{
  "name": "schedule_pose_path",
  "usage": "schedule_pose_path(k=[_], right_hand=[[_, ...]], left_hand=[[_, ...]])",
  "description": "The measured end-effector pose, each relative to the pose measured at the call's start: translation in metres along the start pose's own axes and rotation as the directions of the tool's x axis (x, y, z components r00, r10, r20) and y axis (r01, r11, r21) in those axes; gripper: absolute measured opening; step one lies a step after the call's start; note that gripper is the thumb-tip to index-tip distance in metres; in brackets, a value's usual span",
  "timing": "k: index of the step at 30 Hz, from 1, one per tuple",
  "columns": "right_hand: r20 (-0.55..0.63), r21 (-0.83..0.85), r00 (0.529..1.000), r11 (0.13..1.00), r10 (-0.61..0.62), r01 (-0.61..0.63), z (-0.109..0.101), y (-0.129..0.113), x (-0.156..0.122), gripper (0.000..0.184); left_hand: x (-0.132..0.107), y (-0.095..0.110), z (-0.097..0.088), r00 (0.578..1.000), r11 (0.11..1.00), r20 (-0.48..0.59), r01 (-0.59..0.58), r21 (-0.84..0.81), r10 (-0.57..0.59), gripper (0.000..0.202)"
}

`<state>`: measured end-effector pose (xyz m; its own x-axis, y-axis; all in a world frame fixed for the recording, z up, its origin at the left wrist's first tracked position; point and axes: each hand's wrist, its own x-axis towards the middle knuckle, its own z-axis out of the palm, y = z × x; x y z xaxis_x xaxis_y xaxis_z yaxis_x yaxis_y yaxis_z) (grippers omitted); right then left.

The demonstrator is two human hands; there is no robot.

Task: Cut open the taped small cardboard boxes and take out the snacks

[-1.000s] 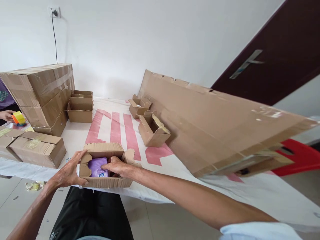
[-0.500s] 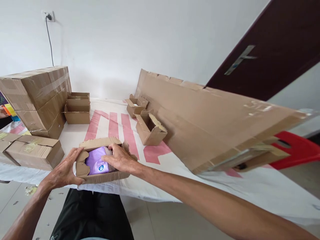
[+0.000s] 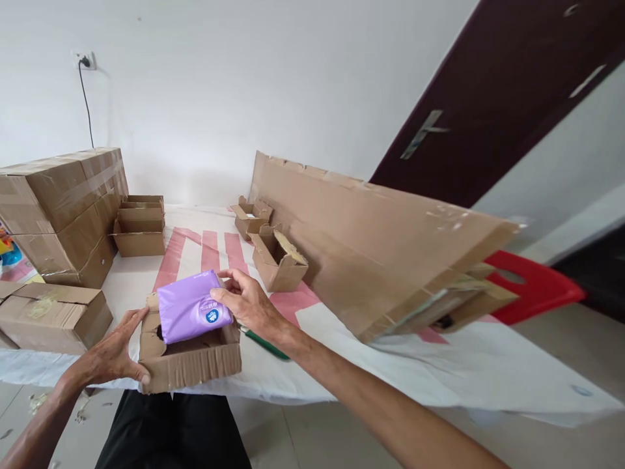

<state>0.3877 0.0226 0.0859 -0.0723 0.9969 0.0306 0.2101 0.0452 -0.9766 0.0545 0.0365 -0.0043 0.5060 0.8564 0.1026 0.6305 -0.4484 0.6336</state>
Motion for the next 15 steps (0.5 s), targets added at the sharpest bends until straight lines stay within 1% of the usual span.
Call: schedule_pose_path(k=[1, 3, 4, 5, 6, 7, 9, 11, 13, 15], right_hand=[[-0.023, 0.041, 0.999, 0.998, -0.039, 0.040, 0.000, -0.002, -0.002, 0.048], [-0.063, 0.102, 0.993, 0.989, -0.101, 0.107, 0.004, -0.002, -0.002, 0.047], [-0.083, 0.127, 0.988, 0.982, -0.130, 0.140, 0.008, -0.001, -0.002, 0.047], [-0.100, 0.151, 0.982, 0.973, -0.160, 0.174, 0.013, 0.000, 0.000, 0.046], [-0.114, 0.178, 0.975, 0.962, -0.188, 0.206, 0.018, 0.003, 0.003, 0.046], [-0.129, 0.202, 0.968, 0.950, -0.215, 0.238, 0.024, 0.006, 0.005, 0.046], [-0.162, 0.237, 0.951, 0.926, -0.262, 0.295, 0.035, 0.011, 0.012, 0.047], [-0.180, 0.253, 0.939, 0.908, -0.295, 0.334, 0.044, 0.016, 0.017, 0.044], [-0.162, 0.261, 0.934, 0.898, -0.320, 0.353, 0.050, 0.018, 0.022, 0.039], [-0.111, 0.271, 0.930, 0.890, -0.349, 0.366, 0.054, 0.019, 0.028, 0.035]], left_hand=[[0.001, 0.002, -0.002, 0.999, 1.000, -0.039, 0.008, 0.011, -0.007, 0.131], [0.003, 0.012, -0.009, 0.985, 0.999, -0.170, 0.034, 0.007, -0.032, 0.117], [0.004, 0.019, -0.013, 0.974, 0.999, -0.224, 0.031, -0.022, -0.036, 0.108], [0.006, 0.028, -0.016, 0.970, 0.997, -0.242, 0.009, -0.074, -0.027, 0.100], [0.007, 0.038, -0.019, 0.974, 0.988, -0.226, -0.029, -0.151, -0.006, 0.094], [0.009, 0.048, -0.021, 0.982, 0.966, -0.188, -0.072, -0.249, 0.024, 0.090], [0.014, 0.066, -0.023, 0.989, 0.877, -0.126, -0.131, -0.463, 0.081, 0.086], [0.020, 0.080, -0.025, 0.988, 0.774, -0.125, -0.147, -0.617, 0.087, 0.082], [0.025, 0.086, -0.027, 0.985, 0.712, -0.161, -0.154, -0.685, 0.058, 0.083], [0.030, 0.087, -0.031, 0.978, 0.693, -0.205, -0.169, -0.701, 0.031, 0.085]])
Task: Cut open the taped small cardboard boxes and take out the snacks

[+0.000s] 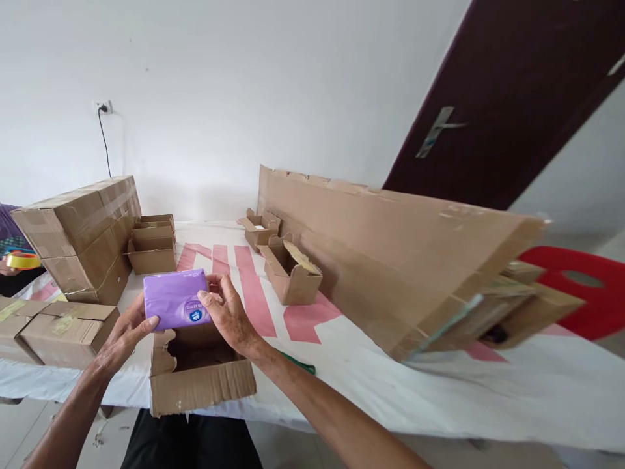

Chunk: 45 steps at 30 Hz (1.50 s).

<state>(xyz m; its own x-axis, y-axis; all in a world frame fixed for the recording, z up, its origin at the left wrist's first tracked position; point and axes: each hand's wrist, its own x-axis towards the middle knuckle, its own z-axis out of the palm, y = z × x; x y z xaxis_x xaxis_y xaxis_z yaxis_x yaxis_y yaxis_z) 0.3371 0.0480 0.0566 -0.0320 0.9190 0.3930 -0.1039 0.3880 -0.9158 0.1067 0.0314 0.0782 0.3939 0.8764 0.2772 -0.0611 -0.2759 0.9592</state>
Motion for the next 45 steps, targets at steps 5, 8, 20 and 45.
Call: schedule_pose_path(k=[5, 8, 20, 45], right_hand=[[0.065, 0.047, 0.998, 0.999, -0.025, 0.022, 0.005, 0.012, 0.023, 0.034], [0.106, 0.004, 0.994, 1.000, 0.029, -0.030, 0.005, 0.021, 0.040, 0.036], [0.168, -0.104, 0.950, 0.963, 0.263, -0.248, 0.003, 0.055, 0.067, 0.037], [0.097, -0.287, 0.979, 0.937, -0.177, 0.198, -0.027, -0.026, 0.048, 0.044]], left_hand=[[0.019, -0.007, -0.015, 0.997, 0.997, -0.041, -0.070, 0.018, 0.071, 0.078], [0.032, -0.016, -0.026, 0.998, 0.998, -0.036, -0.058, 0.031, 0.059, 0.076], [0.047, -0.054, -0.052, 0.998, 0.993, -0.043, 0.058, 0.105, -0.054, 0.079], [0.125, 0.047, -0.105, 0.966, 0.882, -0.223, -0.011, 0.472, 0.131, 0.088]])
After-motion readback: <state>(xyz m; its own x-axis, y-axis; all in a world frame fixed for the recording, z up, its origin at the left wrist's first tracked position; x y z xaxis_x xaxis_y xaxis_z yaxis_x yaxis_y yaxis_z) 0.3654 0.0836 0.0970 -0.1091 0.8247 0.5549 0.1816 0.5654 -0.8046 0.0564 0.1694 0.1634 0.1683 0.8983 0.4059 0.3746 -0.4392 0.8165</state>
